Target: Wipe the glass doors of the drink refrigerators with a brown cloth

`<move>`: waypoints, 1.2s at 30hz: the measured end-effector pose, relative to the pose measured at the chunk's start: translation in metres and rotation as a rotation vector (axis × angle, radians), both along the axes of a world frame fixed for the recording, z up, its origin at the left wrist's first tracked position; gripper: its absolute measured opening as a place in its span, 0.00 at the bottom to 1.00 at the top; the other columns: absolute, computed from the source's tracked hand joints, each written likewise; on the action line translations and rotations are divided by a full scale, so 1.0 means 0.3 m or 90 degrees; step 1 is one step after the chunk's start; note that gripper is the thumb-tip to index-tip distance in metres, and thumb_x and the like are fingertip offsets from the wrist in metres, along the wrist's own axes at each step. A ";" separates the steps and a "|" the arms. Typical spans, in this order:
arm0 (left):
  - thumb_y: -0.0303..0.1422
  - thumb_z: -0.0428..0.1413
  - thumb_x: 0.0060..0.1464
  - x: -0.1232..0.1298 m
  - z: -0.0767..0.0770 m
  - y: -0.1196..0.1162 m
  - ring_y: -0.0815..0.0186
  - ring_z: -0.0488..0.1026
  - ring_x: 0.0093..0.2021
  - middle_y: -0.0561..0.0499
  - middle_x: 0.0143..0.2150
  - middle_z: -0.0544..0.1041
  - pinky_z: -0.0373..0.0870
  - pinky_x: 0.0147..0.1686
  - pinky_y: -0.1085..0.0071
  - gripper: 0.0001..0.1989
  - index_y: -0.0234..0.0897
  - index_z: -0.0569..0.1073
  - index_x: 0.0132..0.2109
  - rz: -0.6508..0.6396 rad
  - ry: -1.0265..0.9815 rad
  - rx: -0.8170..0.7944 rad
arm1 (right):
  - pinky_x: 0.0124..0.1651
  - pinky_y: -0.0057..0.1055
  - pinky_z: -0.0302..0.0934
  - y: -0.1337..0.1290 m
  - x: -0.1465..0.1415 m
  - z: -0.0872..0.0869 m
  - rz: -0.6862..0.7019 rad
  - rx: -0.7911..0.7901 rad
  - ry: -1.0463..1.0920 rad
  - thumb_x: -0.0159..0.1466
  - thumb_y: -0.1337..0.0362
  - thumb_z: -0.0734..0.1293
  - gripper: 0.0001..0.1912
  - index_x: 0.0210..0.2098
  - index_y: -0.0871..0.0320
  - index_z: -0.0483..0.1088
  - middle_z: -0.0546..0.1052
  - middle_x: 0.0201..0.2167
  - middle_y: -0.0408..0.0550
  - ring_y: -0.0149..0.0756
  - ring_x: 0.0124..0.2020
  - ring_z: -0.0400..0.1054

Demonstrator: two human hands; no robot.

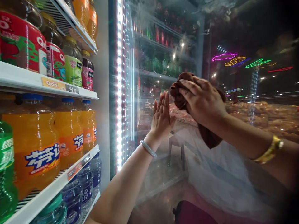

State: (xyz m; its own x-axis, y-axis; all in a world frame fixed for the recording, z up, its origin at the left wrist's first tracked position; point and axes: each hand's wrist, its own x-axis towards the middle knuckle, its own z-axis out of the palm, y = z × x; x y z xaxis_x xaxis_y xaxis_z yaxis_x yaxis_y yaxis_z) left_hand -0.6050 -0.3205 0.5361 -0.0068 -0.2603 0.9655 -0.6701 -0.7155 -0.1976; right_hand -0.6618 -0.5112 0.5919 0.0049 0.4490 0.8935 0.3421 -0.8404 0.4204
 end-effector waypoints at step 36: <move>0.63 0.32 0.67 0.124 -0.120 0.371 0.54 0.33 0.82 0.40 0.83 0.37 0.32 0.80 0.47 0.48 0.42 0.21 0.78 0.074 0.110 0.008 | 0.70 0.60 0.63 0.361 0.213 0.016 0.028 -0.254 0.044 0.72 0.70 0.58 0.26 0.67 0.54 0.70 0.65 0.73 0.50 0.57 0.74 0.55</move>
